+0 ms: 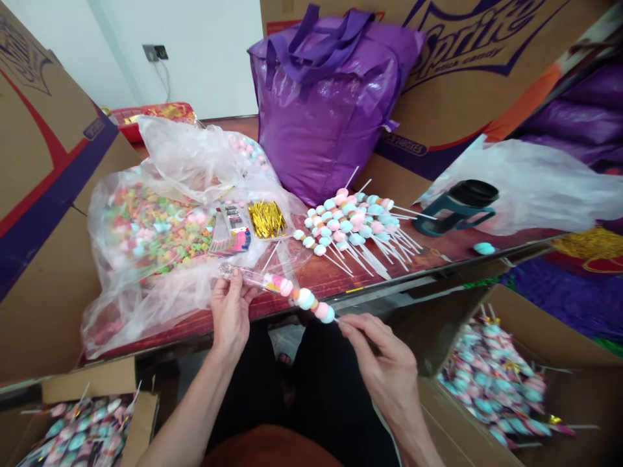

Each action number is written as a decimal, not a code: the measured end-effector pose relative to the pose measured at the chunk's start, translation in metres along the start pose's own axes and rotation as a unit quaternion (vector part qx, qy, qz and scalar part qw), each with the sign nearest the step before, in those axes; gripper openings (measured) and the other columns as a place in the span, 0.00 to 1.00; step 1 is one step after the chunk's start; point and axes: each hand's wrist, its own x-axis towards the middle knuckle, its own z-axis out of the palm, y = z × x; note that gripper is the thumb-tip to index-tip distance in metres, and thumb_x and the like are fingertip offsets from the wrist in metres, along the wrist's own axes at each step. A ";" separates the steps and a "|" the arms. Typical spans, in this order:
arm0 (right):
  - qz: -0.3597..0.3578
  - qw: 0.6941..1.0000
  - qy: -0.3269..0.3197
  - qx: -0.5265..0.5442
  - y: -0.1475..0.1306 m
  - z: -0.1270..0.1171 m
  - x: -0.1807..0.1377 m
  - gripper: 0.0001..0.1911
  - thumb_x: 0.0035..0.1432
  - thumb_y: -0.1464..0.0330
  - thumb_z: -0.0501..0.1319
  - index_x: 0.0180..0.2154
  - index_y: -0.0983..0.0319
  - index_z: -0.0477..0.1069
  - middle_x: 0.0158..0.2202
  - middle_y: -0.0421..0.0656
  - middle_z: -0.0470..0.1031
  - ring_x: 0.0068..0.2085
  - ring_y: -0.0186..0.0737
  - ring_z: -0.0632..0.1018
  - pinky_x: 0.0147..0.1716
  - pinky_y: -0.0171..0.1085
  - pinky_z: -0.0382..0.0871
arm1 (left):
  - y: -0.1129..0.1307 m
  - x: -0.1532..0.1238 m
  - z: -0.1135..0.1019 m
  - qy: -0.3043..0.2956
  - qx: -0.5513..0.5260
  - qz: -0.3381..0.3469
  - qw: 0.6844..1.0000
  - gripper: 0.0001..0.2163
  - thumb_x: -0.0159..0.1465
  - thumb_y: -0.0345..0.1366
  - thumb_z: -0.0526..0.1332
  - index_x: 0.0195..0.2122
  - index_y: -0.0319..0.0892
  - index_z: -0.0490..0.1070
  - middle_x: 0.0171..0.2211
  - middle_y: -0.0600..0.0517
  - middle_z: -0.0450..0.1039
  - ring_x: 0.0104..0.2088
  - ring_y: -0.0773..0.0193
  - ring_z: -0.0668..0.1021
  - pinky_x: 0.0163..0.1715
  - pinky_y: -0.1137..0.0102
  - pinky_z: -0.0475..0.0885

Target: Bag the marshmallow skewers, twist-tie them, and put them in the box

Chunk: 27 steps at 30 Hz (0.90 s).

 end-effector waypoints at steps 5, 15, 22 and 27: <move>0.040 0.998 -0.043 0.032 -0.005 0.008 0.002 0.07 0.64 0.66 0.62 0.33 0.57 0.76 0.29 0.39 0.74 0.32 0.39 0.74 0.35 0.38 0.64 | -0.007 -0.002 -0.008 -0.037 0.060 0.050 0.996 0.17 0.51 0.45 0.74 0.32 0.40 0.72 0.30 0.56 0.76 0.29 0.70 0.77 0.31 0.75 0.74; 0.032 0.998 -0.044 0.045 -0.005 0.040 -0.007 0.07 0.66 0.69 0.60 0.35 0.60 0.75 0.29 0.38 0.71 0.30 0.35 0.72 0.32 0.33 0.64 | -0.007 -0.007 -0.011 -0.077 0.065 -0.005 0.995 0.18 0.55 0.48 0.71 0.37 0.42 0.70 0.34 0.53 0.78 0.35 0.66 0.81 0.38 0.70 0.76; 0.121 0.980 -0.127 0.092 -0.014 0.046 -0.010 0.12 0.66 0.64 0.58 0.31 0.60 0.73 0.23 0.36 0.65 0.25 0.33 0.68 0.26 0.32 0.61 | -0.007 -0.012 -0.008 -0.116 0.064 -0.039 0.990 0.18 0.54 0.46 0.73 0.38 0.41 0.70 0.36 0.50 0.80 0.37 0.61 0.82 0.38 0.68 0.76; 0.208 0.953 -0.158 0.150 -0.018 0.047 -0.013 0.15 0.65 0.60 0.58 0.28 0.61 0.71 0.20 0.35 0.62 0.24 0.32 0.66 0.25 0.31 0.60 | -0.010 -0.010 -0.010 -0.120 0.020 -0.060 0.991 0.18 0.54 0.45 0.73 0.36 0.42 0.69 0.36 0.49 0.81 0.40 0.58 0.83 0.42 0.65 0.77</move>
